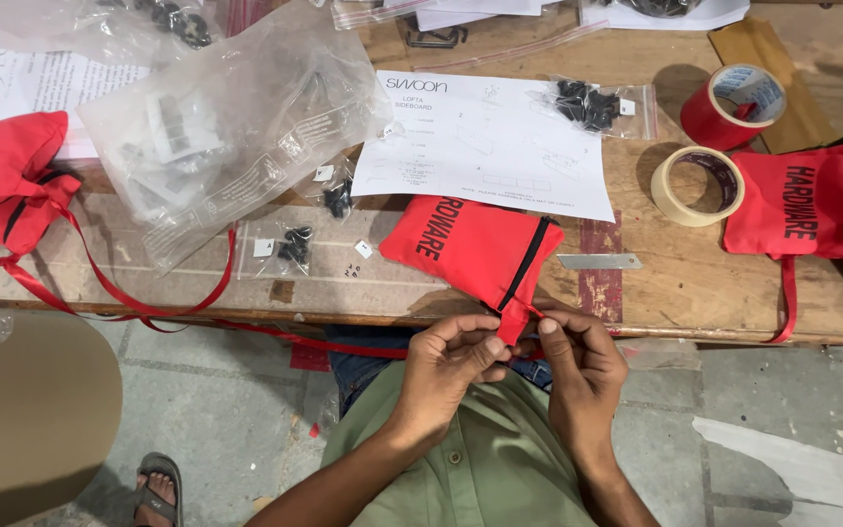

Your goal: The person sits at a workbench packing small red hardware pouches. They read a printed instruction sheet, fold a paper insert, tie a red ribbon strap around a pouch, open a plastic bag of hardware parts, and place parts into the pouch.

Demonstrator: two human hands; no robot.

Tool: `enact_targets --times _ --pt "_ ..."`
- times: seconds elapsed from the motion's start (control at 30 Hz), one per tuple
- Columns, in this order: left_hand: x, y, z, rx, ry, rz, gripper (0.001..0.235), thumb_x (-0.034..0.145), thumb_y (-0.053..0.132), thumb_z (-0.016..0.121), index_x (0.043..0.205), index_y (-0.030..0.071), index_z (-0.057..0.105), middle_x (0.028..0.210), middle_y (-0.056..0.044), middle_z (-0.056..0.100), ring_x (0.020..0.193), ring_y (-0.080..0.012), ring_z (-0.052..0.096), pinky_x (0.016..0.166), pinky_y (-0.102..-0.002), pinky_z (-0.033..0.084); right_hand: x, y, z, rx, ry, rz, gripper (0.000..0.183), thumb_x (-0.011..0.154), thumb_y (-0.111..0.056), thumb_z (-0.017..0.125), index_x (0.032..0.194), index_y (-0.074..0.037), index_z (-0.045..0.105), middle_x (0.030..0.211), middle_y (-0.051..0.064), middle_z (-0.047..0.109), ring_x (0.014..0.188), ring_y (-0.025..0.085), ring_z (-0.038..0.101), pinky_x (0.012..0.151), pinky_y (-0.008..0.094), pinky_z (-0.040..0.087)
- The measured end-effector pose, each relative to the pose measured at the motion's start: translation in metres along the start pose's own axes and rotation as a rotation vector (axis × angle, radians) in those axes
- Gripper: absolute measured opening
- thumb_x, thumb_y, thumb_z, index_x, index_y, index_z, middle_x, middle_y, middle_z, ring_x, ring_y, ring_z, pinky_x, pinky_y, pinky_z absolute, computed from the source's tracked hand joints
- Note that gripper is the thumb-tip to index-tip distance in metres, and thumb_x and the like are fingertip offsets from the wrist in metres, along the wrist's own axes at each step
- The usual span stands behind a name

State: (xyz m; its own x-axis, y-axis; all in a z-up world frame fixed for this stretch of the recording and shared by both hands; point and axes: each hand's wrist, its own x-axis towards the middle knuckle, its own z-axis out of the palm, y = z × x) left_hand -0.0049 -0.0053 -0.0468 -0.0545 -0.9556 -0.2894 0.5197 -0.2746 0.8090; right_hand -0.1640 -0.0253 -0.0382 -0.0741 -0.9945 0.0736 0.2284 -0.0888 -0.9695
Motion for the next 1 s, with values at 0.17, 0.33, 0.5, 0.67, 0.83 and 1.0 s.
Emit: enact_targets --times 0.17,0.33,0.5,0.67,0.83,1.0 --pt "0.003 -0.003 0.000 -0.009 0.015 0.033 0.031 0.092 0.011 0.075 0.120 -0.002 0.068 0.102 -0.008 0.076 0.091 -0.0131 0.073 0.076 -0.028 0.062 0.000 0.004 -0.003 -0.070 0.001 -0.055 0.015 0.105 -0.004 0.061 0.114 0.007 0.065 0.125 0.019 0.070 0.104 0.018 0.070 0.092 0.034 0.061" --pt "0.002 -0.007 -0.004 0.014 0.038 0.072 0.030 0.092 0.009 0.076 0.118 -0.004 0.069 0.101 -0.008 0.076 0.088 -0.0116 0.072 0.075 -0.027 0.062 0.015 -0.015 0.001 -0.251 -0.062 -0.243 0.016 0.102 0.000 0.062 0.115 0.008 0.067 0.147 0.023 0.057 0.128 0.022 0.062 0.097 0.034 0.058" --pt "-0.009 -0.001 -0.013 0.086 0.052 0.125 0.028 0.094 0.011 0.073 0.118 -0.004 0.070 0.097 -0.008 0.075 0.084 -0.0111 0.072 0.074 -0.027 0.062 0.027 -0.014 -0.007 -0.147 -0.269 0.031 0.019 0.096 -0.001 0.065 0.112 0.007 0.071 0.142 0.025 0.062 0.108 0.019 0.072 0.081 0.032 0.067" --pt "-0.020 0.004 -0.023 0.098 0.076 0.109 0.029 0.095 0.013 0.071 0.119 -0.002 0.069 0.099 -0.007 0.075 0.085 -0.0110 0.072 0.075 -0.028 0.062 0.021 -0.025 0.006 -0.314 -0.366 -0.111 0.016 0.092 0.000 0.070 0.107 0.006 0.073 0.154 0.023 0.055 0.112 0.023 0.067 0.087 0.033 0.060" --pt "-0.018 -0.005 -0.031 0.069 0.082 0.095 0.029 0.097 0.014 0.071 0.121 -0.002 0.069 0.097 -0.008 0.075 0.086 -0.0124 0.072 0.077 -0.029 0.063 0.019 -0.011 0.009 -0.346 -0.415 -0.140 0.017 0.092 0.001 0.072 0.109 0.004 0.074 0.137 0.020 0.069 0.126 0.024 0.067 0.103 0.034 0.054" --pt "-0.017 -0.007 -0.031 0.025 0.058 0.099 0.028 0.097 0.014 0.070 0.120 -0.003 0.069 0.096 -0.008 0.074 0.087 -0.0141 0.073 0.076 -0.029 0.063 0.021 -0.001 0.008 -0.214 -0.354 -0.075 0.018 0.095 0.000 0.070 0.113 0.003 0.073 0.132 0.018 0.071 0.122 0.023 0.067 0.101 0.033 0.056"
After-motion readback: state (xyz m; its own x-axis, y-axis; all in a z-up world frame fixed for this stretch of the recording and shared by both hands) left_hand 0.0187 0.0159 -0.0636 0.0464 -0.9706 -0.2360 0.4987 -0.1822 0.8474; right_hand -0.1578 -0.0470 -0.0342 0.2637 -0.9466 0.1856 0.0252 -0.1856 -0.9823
